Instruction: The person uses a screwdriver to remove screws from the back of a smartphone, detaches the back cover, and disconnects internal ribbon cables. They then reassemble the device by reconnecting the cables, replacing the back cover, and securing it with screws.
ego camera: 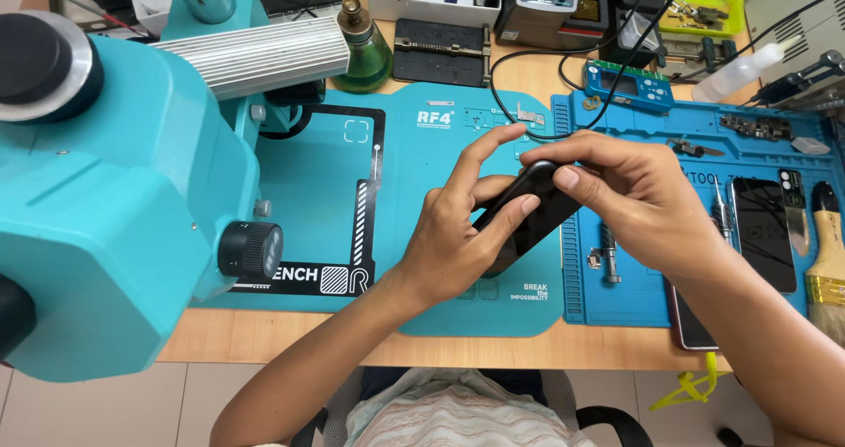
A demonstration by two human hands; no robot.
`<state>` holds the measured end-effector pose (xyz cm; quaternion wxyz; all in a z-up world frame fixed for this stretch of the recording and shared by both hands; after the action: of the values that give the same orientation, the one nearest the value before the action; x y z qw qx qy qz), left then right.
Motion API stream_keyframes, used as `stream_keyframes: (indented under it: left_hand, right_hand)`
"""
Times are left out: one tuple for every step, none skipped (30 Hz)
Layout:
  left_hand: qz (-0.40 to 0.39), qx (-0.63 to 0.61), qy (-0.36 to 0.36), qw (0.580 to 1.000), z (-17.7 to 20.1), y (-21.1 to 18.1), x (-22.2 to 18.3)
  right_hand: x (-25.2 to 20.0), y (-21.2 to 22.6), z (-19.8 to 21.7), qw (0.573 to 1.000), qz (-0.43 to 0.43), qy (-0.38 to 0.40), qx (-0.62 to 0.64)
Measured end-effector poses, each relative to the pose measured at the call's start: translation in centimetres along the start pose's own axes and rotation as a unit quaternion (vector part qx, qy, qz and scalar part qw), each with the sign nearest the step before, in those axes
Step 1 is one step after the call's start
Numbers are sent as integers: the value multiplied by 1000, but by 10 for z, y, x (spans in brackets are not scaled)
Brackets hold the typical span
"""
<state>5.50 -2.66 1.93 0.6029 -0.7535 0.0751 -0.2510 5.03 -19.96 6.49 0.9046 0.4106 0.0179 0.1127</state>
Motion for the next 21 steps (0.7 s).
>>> stream_keyframes:
  left_hand:
    - [7,0,1,1000,0,0,0]
    - [8,0,1,1000,1,-2,-1]
    - [13,-2,3,1000,0,-3,-1]
    - [19,-4,4,1000,-1,-4,-1]
    - [19,-4,5,1000,-2,-4,-1]
    - [23,-4,5,1000,-2,-5,-1]
    - [29,-5,4,1000,-2,-5,-2]
    - [30,-5,4,1000,-3,-5,-3]
    - [36,-1,2,999,-3,-6,-3]
    - [42,4,0,999,-3,-6,-3]
    - [42,4,-1,999,-4,-7,-4]
    - [43,-1,0,999,-5,-8,-4]
    - [45,-4,2,999,-6,-9,-3]
    - [45,-4,2,999,-7,-9,-4]
    - [53,-1,3,999,-9,-8,-5]
    - [61,1,4,998,-11,-7,-6]
    - [62,2,5,998,-11,-7,-5]
    - [60,1,9,998,-11,-8,-5]
    - [57,2,13,998,-10,-9,-5]
    - [57,2,12,998,-9,-9,-5]
    - [57,5,6,998,-6,-9,-5]
  right_hand:
    - [-1,-3,0,1000,-20,-11,4]
    - [1,-3,-1,1000,-21,-10,4]
    - [0,-4,-2,999,-28,-15,20]
    - [-1,-4,-2,998,-36,-19,36]
    - [-1,-4,-2,998,-37,-20,36]
    - [-1,-3,-2,998,-41,-24,50]
    - [-2,-3,-3,997,-46,-26,64]
    - [-2,-3,-4,997,-47,-25,64]
    - [-1,-3,-4,996,-48,-28,74]
    - [-1,-3,-4,995,-50,-31,83]
    - [0,-6,-7,995,-50,-31,83]
    - [0,-11,-8,992,-60,-37,106]
    - [0,-16,-10,988,-69,-45,130]
    - [2,-14,-13,988,-69,-45,130]
    - [3,-16,-16,976,-98,-48,187]
    - [4,-19,-20,961,-126,-52,242]
    - [4,-25,-17,960,-127,-53,243]
    - [4,-33,-19,947,-141,-34,286]
    - [5,-41,-22,932,-154,-14,329]
    - [1,-43,-18,932,-153,-14,329]
    - [-1,-42,-14,940,-135,-1,313]
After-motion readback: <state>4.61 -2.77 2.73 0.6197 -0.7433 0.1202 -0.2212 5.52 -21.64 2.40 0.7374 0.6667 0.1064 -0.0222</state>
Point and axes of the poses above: each hand's wrist, its own x-axis towards the middle knuckle, its own z-axis out of the back of the hand, y = z × x, the point moved 7 cm from there along x, towards the middle knuckle, and after that the axes turned 12 degrees about -x, right-handed, at the moved point
